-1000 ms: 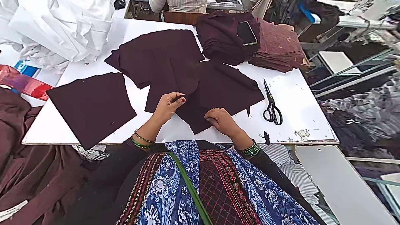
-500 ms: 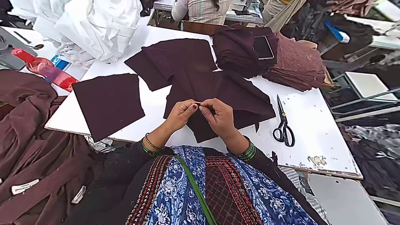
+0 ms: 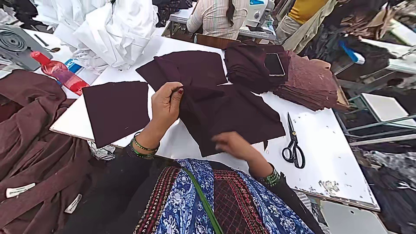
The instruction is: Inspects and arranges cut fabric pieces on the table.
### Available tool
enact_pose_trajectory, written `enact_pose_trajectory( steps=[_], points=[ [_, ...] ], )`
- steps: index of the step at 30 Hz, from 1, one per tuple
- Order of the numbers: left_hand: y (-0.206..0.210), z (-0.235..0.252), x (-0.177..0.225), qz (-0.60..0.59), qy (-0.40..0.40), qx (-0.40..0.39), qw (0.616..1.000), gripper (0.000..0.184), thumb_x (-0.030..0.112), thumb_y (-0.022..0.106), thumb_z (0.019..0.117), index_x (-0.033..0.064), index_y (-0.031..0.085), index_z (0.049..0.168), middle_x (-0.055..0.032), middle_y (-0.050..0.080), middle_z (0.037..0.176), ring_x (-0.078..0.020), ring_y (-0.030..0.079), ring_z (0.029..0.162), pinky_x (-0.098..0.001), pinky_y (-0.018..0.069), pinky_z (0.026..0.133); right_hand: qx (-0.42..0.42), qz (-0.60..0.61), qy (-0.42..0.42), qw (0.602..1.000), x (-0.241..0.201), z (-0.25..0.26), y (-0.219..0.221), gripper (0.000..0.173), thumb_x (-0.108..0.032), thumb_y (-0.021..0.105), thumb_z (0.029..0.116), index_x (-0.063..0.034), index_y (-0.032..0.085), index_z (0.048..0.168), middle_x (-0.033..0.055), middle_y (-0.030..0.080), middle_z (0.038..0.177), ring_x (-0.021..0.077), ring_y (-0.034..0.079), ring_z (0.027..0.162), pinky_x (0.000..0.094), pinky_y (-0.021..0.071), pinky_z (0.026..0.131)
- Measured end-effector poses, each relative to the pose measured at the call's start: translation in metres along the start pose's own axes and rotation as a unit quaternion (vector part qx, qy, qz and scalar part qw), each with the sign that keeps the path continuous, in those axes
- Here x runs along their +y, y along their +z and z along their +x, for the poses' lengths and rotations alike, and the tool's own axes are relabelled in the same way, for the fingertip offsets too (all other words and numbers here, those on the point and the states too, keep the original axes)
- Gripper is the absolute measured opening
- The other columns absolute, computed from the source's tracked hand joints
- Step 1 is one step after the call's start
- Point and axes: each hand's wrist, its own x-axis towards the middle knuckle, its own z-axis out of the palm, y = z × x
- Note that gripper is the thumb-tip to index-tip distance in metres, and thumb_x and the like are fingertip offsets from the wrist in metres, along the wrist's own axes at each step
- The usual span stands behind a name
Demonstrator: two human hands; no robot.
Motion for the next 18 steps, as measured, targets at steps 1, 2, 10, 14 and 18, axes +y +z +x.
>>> enact_pose_trajectory(
  steps=[1,2,10,14,18],
  points=[
    [-0.008,0.004,0.003,0.019,0.018,-0.003,1.000,0.024,0.010,0.048,0.1077,-0.0084,0.063,0.103,-0.0118,0.066,0.096,-0.0022,0.064,0.090,-0.0165,0.0514,0.086,-0.037,0.047,-0.081,0.995,-0.004,-0.001,0.011,0.025,-0.005,0.060,0.0966,0.0054,0.073,0.116,0.0212,0.074,0.100,0.0310,0.071,0.094,0.0450,0.0542,0.091],
    [-0.014,0.009,0.006,0.032,0.036,-0.002,0.999,0.026,0.011,0.048,0.1081,-0.0089,0.063,0.103,-0.0129,0.067,0.095,-0.0030,0.064,0.091,-0.0174,0.0515,0.086,-0.031,0.079,-0.144,0.986,-0.006,-0.001,0.020,0.023,-0.005,0.061,0.0948,0.0040,0.075,0.110,0.0178,0.074,0.094,0.0261,0.069,0.089,0.0394,0.0535,0.087],
    [-0.066,0.033,0.037,0.101,0.200,-0.043,0.974,0.029,0.021,0.045,0.1109,-0.0035,0.060,0.104,-0.0122,0.058,0.084,-0.0047,0.058,0.081,-0.0156,0.0457,0.076,0.326,-0.078,-0.149,0.930,0.015,0.068,0.000,0.032,-0.032,0.060,0.0990,-0.0068,0.079,0.102,0.0253,0.047,0.153,0.0510,0.036,0.145,0.0746,0.0255,0.111],
    [-0.087,0.040,0.038,0.110,0.239,-0.052,0.963,0.026,0.020,0.046,0.1106,-0.0014,0.060,0.107,-0.0116,0.059,0.086,-0.0055,0.059,0.081,-0.0162,0.0469,0.076,0.267,-0.027,-0.165,0.949,0.023,0.110,-0.024,0.042,-0.026,0.051,0.1045,0.0051,0.075,0.090,0.0175,0.072,0.123,0.0375,0.055,0.135,0.0766,0.0114,0.113],
    [-0.107,0.044,0.031,0.148,0.215,-0.027,0.965,0.029,0.020,0.044,0.1112,-0.0041,0.059,0.108,-0.0135,0.065,0.093,-0.0030,0.063,0.091,-0.0170,0.0490,0.084,0.299,-0.008,-0.165,0.940,0.016,0.060,-0.043,0.087,-0.063,0.017,0.1046,0.0003,0.076,0.096,0.0165,0.073,0.118,0.0325,0.059,0.131,0.0718,0.0141,0.117]
  ],
)
